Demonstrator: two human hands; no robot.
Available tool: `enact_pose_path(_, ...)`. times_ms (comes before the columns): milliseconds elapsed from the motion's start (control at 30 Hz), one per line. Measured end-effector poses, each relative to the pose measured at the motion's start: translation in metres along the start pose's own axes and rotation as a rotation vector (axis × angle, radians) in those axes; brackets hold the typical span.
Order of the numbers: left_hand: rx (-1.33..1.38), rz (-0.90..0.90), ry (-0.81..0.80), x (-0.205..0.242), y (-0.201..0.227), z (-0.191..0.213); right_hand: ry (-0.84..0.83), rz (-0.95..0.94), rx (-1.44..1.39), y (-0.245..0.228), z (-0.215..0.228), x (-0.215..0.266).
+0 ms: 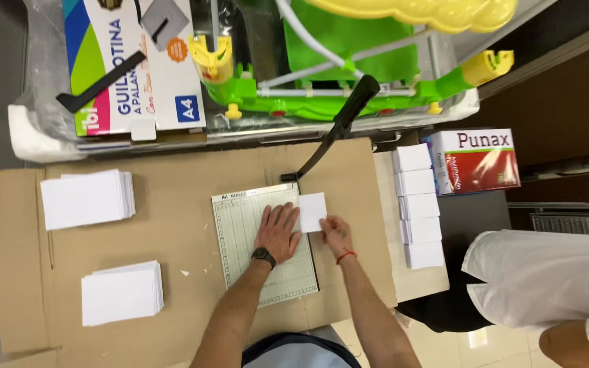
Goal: The person repeatedly picks up stacks of white paper, aligns them on a paper cutter, and cuts them into smaller pieces. The cut pieces are then stacked on the table.
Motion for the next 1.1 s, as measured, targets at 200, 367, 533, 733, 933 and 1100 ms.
enact_pose_path(200, -0.072, -0.014, 0.061, 0.0, -0.002, -0.01, 0.025, 0.039, -0.174, -0.052, 0.033, 0.03)
enact_pose_path(367, -0.126, -0.022, 0.062, 0.005, 0.002, -0.01, 0.222, 0.099, 0.52, -0.042, 0.054, 0.078)
enact_pose_path(533, -0.152, -0.042, 0.114, 0.006, 0.001, -0.019, 0.083, 0.077, 0.612, 0.031, 0.074, 0.148)
enact_pose_path(733, -0.251, -0.033, 0.081, 0.009, 0.002, -0.02, -0.096, 0.023, 0.647, 0.09, 0.087, 0.212)
enact_pose_path(933, -0.228, 0.079, -0.145, 0.013, 0.016, -0.024, -0.241, 0.065, 0.706, 0.099, 0.096, 0.235)
enact_pose_path(1100, -0.035, 0.237, 0.04, 0.1, 0.062, -0.016, -0.332, 0.139, 0.834, 0.106, 0.101, 0.218)
Point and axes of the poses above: each hand's wrist, its own x-axis away from the middle knuckle, its own z-axis out of the back of the hand, y = z × x, the point moved 6 cm from there along -x, towards the middle knuckle, and after that the axes turned 11 degrees about -z, right-handed, at the moved point
